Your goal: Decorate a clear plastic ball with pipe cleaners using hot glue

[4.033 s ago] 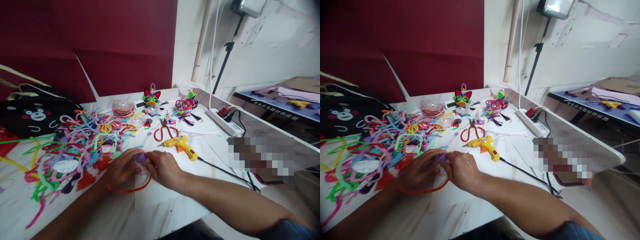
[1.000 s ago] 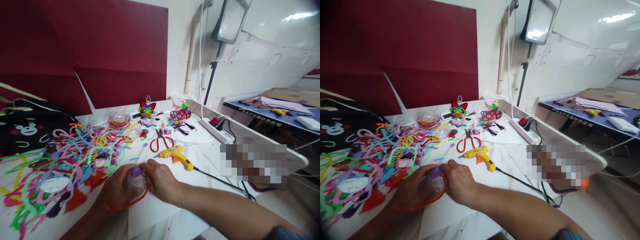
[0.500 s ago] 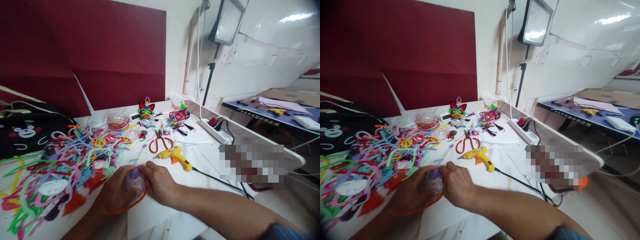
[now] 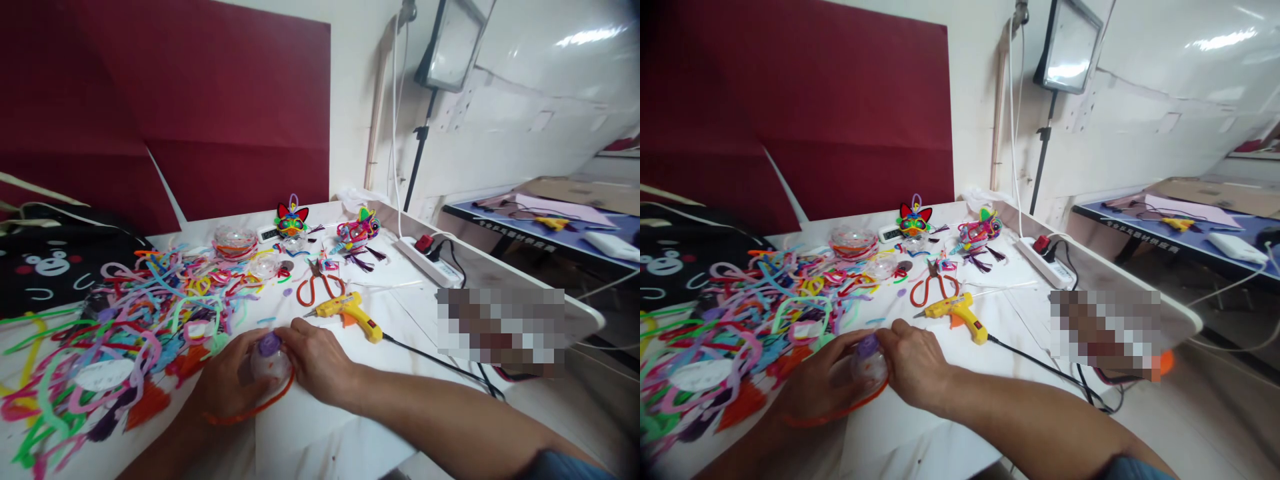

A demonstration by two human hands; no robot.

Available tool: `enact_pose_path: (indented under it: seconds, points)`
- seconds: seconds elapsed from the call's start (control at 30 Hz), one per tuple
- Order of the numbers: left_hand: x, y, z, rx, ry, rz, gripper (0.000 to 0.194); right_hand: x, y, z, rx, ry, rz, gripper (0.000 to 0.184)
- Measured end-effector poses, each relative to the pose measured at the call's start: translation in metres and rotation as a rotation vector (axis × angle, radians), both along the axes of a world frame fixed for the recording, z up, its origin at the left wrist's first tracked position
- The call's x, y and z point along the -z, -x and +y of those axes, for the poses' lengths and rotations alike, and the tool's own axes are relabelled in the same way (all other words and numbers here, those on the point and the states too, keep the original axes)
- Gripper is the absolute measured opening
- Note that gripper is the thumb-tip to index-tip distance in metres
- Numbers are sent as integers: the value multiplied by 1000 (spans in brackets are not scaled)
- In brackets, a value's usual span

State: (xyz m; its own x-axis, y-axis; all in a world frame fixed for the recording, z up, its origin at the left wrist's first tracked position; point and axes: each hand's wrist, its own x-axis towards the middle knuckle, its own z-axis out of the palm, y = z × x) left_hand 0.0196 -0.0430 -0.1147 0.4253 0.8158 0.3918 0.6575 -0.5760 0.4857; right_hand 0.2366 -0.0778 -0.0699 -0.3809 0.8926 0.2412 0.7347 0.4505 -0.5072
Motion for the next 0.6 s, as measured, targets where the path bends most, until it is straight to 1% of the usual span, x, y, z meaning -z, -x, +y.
enact_pose_path:
  seconds: [0.2, 0.33, 0.5, 0.6]
  points:
    - [-1, -5, -4, -31, -5, 17, 60, 0, 0, -1, 3, 7, -5, 28]
    - [0, -6, -6, -42, -33, -1, 59, 0, 1, -2, 24, 15, 30, 22]
    - [8, -3, -4, -43, -145, 13, 63, 3, 2, -4, 32, -11, 51, 20]
    - [8, -3, -3, -61, -169, 28, 62, 4, 3, -5, 23, -15, 40, 19]
